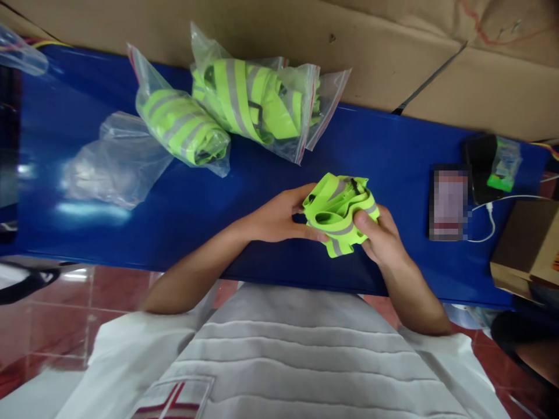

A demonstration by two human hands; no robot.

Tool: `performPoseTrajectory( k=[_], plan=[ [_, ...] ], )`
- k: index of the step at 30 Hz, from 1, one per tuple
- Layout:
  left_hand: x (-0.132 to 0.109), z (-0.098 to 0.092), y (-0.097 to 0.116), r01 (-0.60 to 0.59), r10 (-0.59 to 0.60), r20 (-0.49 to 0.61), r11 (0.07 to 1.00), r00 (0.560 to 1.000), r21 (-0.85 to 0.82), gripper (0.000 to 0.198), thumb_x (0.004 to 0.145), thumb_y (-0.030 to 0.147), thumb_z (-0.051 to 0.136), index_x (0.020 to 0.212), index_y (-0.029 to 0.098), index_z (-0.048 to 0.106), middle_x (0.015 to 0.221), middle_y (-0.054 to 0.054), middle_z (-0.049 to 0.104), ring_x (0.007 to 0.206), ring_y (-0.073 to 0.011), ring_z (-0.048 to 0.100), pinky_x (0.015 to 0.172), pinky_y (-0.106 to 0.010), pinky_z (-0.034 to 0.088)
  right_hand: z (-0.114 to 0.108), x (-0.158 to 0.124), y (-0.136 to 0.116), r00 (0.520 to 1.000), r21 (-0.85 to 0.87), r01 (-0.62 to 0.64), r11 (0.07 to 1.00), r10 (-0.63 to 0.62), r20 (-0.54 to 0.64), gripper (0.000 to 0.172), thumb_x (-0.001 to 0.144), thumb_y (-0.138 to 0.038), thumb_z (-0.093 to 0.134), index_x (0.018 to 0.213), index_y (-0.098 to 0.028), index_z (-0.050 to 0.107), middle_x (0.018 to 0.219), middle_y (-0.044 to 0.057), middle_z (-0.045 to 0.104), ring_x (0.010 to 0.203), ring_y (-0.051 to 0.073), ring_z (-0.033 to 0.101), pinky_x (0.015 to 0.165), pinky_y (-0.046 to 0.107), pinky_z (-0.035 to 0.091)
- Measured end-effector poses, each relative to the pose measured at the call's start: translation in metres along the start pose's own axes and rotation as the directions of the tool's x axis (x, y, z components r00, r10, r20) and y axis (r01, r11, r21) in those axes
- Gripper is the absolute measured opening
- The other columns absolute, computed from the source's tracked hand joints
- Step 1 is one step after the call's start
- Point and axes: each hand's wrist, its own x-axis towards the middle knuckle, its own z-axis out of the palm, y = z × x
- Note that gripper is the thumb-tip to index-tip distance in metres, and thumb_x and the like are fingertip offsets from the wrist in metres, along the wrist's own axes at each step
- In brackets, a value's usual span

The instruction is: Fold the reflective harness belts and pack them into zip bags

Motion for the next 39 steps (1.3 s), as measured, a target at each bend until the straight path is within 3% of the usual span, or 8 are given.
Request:
performPoseTrajectory(
  k=[5, 16, 18, 21, 24, 26, 33, 39],
  plan=[
    [-0.006, 0.006, 0.003, -0.068, 0.069, -0.083, 0.998, 0.994, 0.008, 0.069, 0.078, 0.049, 0.094, 0.132, 0.018, 0.064, 0.122, -0.008, 0.074, 0.114, -0.0239, 0.073, 0.094, -0.028, 0.061, 0.006, 0.002, -0.009, 0.975, 0.087, 0.027, 0.996, -0.046, 0.216, 0.080, 0.062, -0.072, 0.095, 0.126, -0.031, 0.070, 0.126, 0.005, 0.076, 0.122, 0.033, 0.073, 0.102, 0.049, 0.064],
    [-0.032, 0.002, 0.024, -0.071, 0.189, -0.167, 0.840, 0.968, 0.538, 0.071, 0.096, 0.056, 0.076, 0.153, 0.020, 0.055, 0.148, -0.011, 0.067, 0.127, -0.0276, 0.070, 0.106, -0.036, 0.059, 0.008, 0.005, -0.006, 0.932, -0.226, 0.221, 0.949, -0.274, -0.238, 0.047, 0.083, -0.052, 0.089, 0.119, -0.026, 0.075, 0.115, 0.005, 0.080, 0.107, 0.030, 0.077, 0.100, 0.048, 0.063],
    [-0.060, -0.020, 0.034, -0.017, 0.392, -0.327, 0.661, 0.860, 0.750, 0.055, 0.102, 0.050, 0.070, 0.149, 0.023, 0.060, 0.150, -0.010, 0.066, 0.129, -0.0278, 0.069, 0.112, -0.040, 0.055, 0.004, 0.005, -0.007, 0.919, -0.241, 0.215, 0.946, -0.280, -0.277, 0.049, 0.083, -0.050, 0.089, 0.123, -0.026, 0.075, 0.116, 0.005, 0.081, 0.108, 0.030, 0.077, 0.101, 0.049, 0.063],
    [-0.109, -0.074, 0.040, 0.368, 0.665, -0.480, 0.315, 0.571, 0.875, 0.058, 0.094, 0.049, 0.079, 0.143, 0.021, 0.064, 0.143, -0.011, 0.069, 0.139, -0.0356, 0.060, 0.123, -0.054, 0.043, -0.002, 0.006, -0.006, 0.912, -0.247, 0.221, 0.943, -0.290, -0.289, 0.047, 0.084, -0.047, 0.089, 0.124, -0.025, 0.075, 0.118, 0.005, 0.081, 0.109, 0.031, 0.078, 0.102, 0.051, 0.063],
    [-0.149, -0.122, 0.040, 0.679, 0.474, -0.695, 0.242, 0.540, 0.693, 0.083, 0.091, 0.065, 0.075, 0.160, 0.028, 0.049, 0.170, -0.008, 0.044, 0.159, -0.0467, 0.036, 0.130, -0.071, 0.023, -0.001, 0.008, -0.005, 0.914, -0.251, 0.237, 0.939, -0.303, -0.269, 0.045, 0.083, -0.045, 0.090, 0.122, -0.025, 0.077, 0.116, 0.005, 0.082, 0.106, 0.029, 0.079, 0.099, 0.047, 0.064],
    [-0.168, -0.136, 0.039, 0.664, 0.332, -0.714, 0.268, 0.616, 0.698, 0.059, 0.096, 0.063, 0.067, 0.148, 0.038, 0.059, 0.155, 0.003, 0.062, 0.145, -0.0377, 0.057, 0.126, -0.060, 0.041, 0.001, 0.008, -0.004, 0.914, -0.272, 0.227, 0.935, -0.300, -0.271, 0.044, 0.081, -0.045, 0.092, 0.117, -0.024, 0.078, 0.111, 0.005, 0.082, 0.101, 0.028, 0.079, 0.093, 0.044, 0.066],
    [-0.222, -0.103, 0.022, 0.583, 0.371, -0.672, 0.334, 0.640, 0.740, 0.053, 0.093, 0.047, 0.070, 0.143, 0.060, 0.058, 0.148, 0.012, 0.065, 0.141, -0.0364, 0.060, 0.122, -0.057, 0.049, 0.007, 0.006, 0.002, 0.960, -0.177, 0.147, 0.973, -0.183, -0.211, 0.049, 0.082, -0.047, 0.090, 0.123, -0.023, 0.075, 0.113, 0.006, 0.082, 0.100, 0.028, 0.079, 0.090, 0.044, 0.067],
    [-0.233, -0.059, 0.018, 0.770, 0.309, -0.768, 0.145, 0.561, 0.621, 0.098, 0.084, 0.070, 0.073, 0.168, 0.046, 0.029, 0.174, -0.015, 0.038, 0.160, -0.0486, 0.036, 0.122, -0.086, 0.017, 0.020, 0.006, 0.001, 0.979, -0.237, 0.125, 0.963, -0.159, -0.130, 0.047, 0.081, -0.050, 0.090, 0.117, -0.022, 0.078, 0.109, 0.005, 0.082, 0.095, 0.025, 0.078, 0.084, 0.036, 0.065]
  ],
)
